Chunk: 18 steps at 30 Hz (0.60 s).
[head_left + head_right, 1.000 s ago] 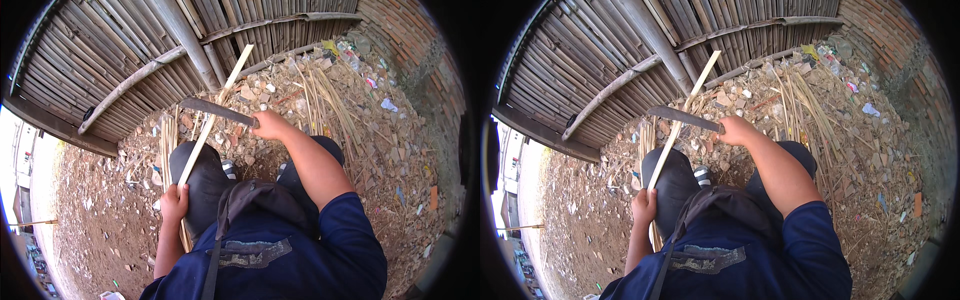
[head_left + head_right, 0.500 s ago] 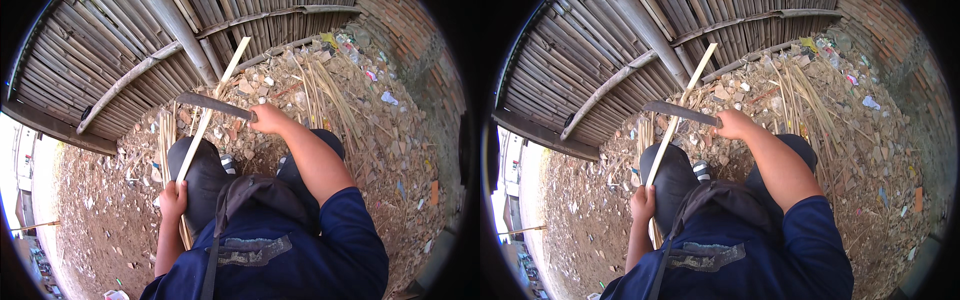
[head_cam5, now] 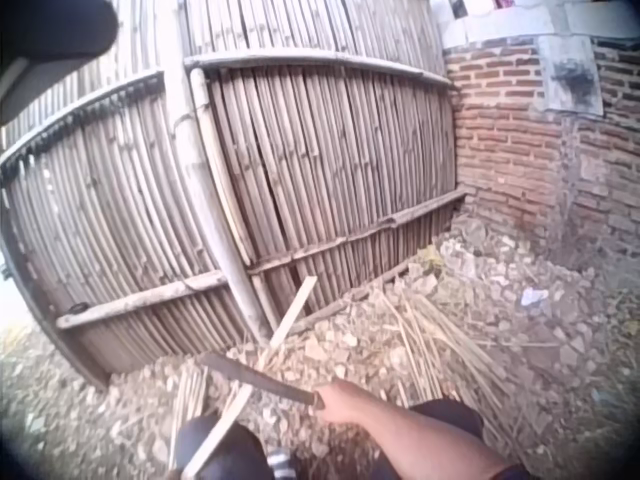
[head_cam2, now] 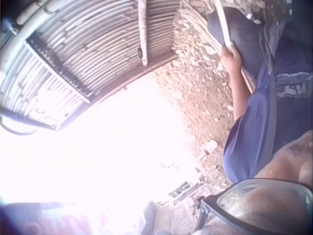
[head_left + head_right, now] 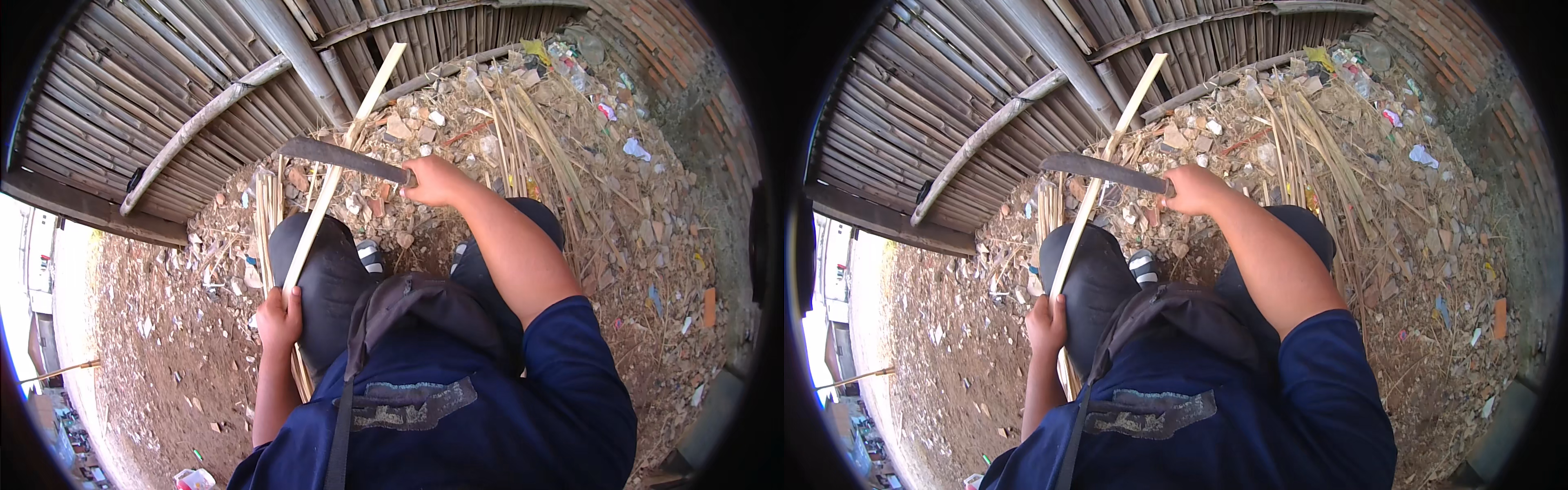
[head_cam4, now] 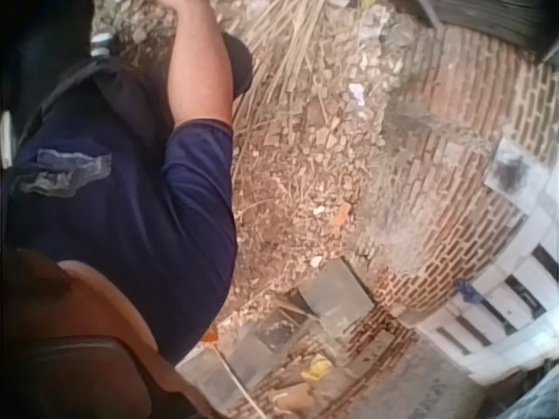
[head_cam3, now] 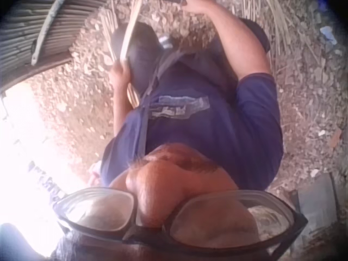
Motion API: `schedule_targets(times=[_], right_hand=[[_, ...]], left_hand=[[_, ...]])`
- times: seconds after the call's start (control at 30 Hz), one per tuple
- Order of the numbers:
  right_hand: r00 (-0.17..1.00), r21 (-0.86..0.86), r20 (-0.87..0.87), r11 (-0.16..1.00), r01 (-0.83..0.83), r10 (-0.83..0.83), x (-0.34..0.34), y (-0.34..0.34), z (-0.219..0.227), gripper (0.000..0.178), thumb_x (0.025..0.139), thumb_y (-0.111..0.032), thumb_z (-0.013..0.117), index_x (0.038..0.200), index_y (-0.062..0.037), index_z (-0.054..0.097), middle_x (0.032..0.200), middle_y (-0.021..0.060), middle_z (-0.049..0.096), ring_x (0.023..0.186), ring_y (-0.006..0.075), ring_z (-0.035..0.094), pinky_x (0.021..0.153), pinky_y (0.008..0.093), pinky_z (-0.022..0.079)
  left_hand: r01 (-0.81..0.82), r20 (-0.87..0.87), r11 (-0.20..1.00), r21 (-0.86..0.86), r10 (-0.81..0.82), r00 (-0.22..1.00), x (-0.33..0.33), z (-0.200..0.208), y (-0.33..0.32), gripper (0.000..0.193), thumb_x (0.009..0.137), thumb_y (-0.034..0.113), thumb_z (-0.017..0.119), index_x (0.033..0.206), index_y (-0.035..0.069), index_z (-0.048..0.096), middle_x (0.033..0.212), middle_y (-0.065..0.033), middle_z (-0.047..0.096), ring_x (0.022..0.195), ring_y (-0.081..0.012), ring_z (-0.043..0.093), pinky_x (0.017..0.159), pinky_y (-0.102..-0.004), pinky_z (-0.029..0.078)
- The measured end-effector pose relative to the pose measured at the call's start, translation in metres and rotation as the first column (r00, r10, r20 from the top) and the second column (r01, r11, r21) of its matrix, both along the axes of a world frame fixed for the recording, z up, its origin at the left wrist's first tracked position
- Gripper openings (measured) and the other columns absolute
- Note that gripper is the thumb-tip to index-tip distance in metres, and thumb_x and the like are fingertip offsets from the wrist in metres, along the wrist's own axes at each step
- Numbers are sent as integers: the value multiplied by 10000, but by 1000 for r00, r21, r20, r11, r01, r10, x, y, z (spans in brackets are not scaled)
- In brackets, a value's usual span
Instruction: The person strips layers from a thin bamboo stick using a blade by hand while sitting on the ground.
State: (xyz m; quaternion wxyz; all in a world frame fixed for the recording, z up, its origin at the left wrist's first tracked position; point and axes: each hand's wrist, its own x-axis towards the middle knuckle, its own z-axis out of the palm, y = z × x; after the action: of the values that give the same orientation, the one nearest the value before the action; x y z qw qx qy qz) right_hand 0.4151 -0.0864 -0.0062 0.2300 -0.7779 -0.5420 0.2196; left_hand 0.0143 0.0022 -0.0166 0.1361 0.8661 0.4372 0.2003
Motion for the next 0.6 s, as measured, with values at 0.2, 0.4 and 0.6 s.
schedule_targets(times=[0.2,0.4,0.6], right_hand=[[1000,-10,13,1000,-2,2,1,1,-4,380,815,-320,771,1107,-85,712,1007,183,722,974,358,690,866,455,539],[1000,-19,-4,1000,-8,8,2,2,-4,399,810,-325,775,1129,-94,713,1027,182,722,993,356,686,874,450,539],[1000,-19,-1,1000,-16,16,2,2,-5,398,804,-325,780,1127,-102,715,1016,177,723,986,351,688,867,447,539]], left_hand=[[2,1,1000,19,-2,1000,0,-2,1,467,961,358,658,693,25,470,563,-214,546,526,-436,583,504,-505,440],[-10,-7,1000,-2,10,1000,-1,-3,1,469,962,363,657,695,27,470,565,-211,546,525,-430,582,506,-497,439],[-5,-2,1000,-1,5,1000,-1,-2,1,471,969,366,649,697,27,466,562,-208,543,523,-431,576,505,-497,432]])
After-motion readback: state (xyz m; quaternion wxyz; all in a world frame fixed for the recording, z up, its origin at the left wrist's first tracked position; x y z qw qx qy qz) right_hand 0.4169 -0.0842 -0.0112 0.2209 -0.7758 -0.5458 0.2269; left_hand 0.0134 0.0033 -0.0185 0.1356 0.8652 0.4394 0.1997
